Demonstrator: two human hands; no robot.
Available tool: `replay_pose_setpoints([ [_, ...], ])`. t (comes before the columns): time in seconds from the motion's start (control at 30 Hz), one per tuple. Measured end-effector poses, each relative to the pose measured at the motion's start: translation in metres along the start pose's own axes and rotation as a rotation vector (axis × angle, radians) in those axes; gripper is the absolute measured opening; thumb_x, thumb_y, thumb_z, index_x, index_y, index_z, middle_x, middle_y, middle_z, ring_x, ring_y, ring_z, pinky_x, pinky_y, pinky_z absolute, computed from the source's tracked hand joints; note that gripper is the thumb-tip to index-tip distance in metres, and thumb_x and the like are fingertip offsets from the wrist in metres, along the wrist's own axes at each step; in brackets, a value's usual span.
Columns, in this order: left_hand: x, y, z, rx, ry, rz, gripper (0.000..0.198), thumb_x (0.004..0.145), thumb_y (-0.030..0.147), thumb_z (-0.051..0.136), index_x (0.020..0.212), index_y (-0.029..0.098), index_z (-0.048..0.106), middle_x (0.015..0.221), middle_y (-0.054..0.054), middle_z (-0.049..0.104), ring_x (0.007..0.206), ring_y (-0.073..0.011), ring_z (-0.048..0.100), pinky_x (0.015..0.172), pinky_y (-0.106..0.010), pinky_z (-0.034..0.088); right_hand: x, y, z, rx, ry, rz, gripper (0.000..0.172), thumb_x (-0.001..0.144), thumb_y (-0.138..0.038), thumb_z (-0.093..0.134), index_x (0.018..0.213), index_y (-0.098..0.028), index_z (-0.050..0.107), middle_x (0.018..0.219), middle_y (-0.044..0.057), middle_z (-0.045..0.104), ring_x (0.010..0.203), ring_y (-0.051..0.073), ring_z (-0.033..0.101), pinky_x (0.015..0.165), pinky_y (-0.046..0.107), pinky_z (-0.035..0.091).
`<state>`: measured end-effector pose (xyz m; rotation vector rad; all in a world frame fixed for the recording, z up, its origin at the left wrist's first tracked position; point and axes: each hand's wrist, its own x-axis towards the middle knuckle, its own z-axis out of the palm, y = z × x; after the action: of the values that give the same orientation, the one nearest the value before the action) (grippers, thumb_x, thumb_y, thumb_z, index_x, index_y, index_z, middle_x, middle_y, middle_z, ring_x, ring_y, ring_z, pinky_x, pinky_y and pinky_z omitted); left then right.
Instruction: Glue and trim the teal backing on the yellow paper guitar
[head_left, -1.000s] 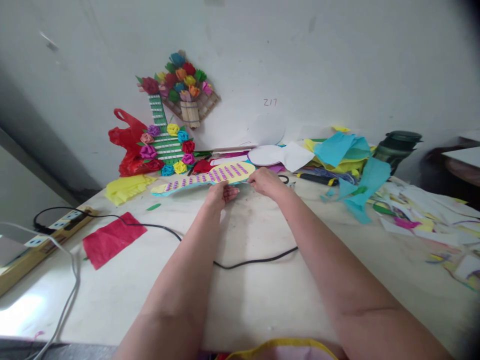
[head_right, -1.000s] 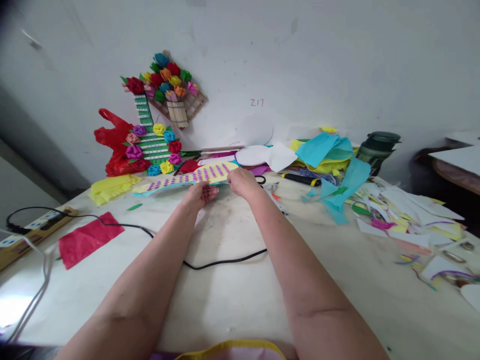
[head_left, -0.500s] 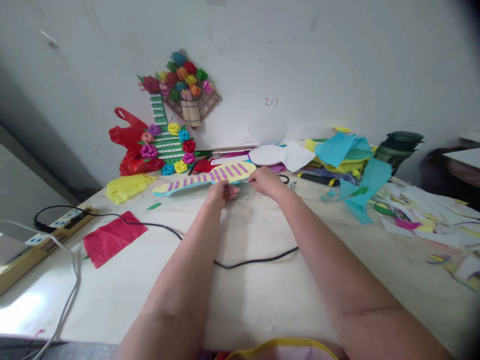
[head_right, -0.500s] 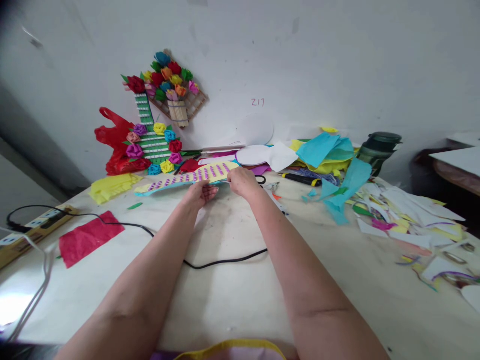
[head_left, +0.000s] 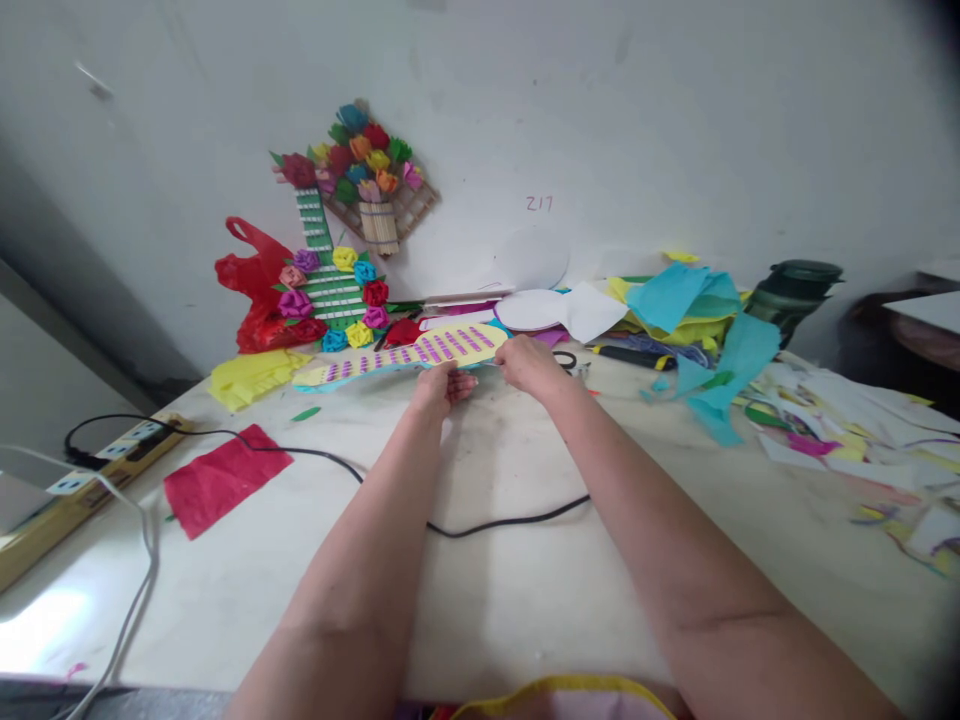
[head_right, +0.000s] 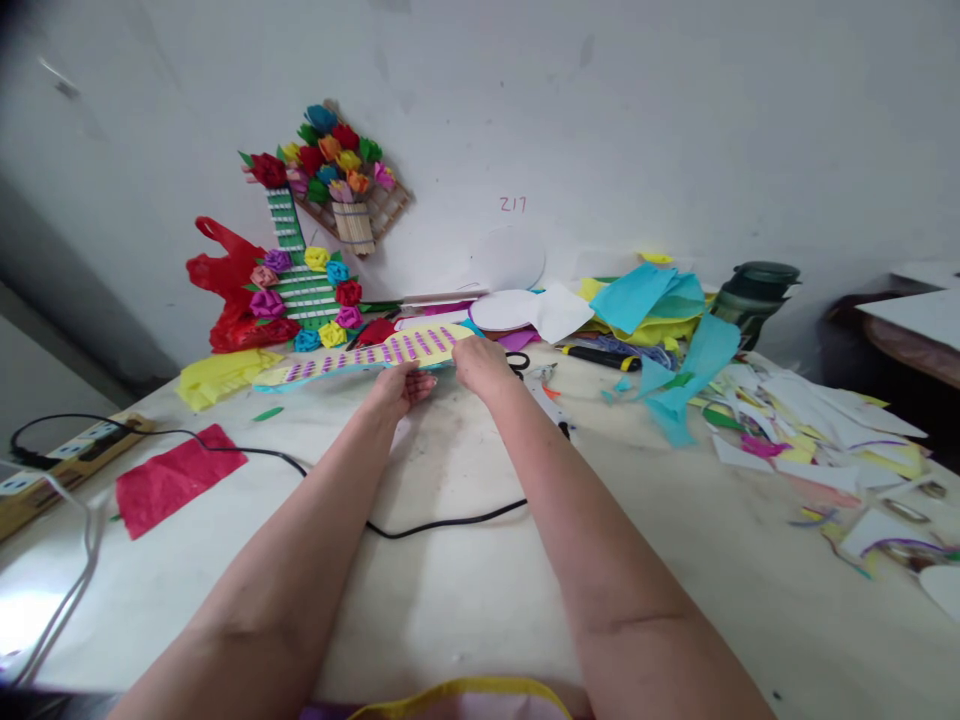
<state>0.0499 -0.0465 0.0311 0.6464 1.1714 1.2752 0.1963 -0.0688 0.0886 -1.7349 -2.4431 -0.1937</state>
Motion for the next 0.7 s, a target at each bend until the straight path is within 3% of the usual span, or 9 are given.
replay_pose_setpoints([
  [0.7, -0.0003, 0.0005, 0.0003, -0.019, 0.020, -0.008, 0.016, 0.081, 0.016, 0.045, 0.080, 0.006, 0.058, 0.048, -0.010, 0.061, 0.038, -0.0162, 0.058, 0.038, -0.023, 0.047, 0.0028, 0.0060, 0.0032, 0.127, -0.004, -0.046, 0.029, 0.075, -0.014, 0.053, 0.097, -0.023, 0.070, 0.101, 0.007, 0.067, 0.091, 0.020, 0.060, 0.072, 0.025, 0.042],
])
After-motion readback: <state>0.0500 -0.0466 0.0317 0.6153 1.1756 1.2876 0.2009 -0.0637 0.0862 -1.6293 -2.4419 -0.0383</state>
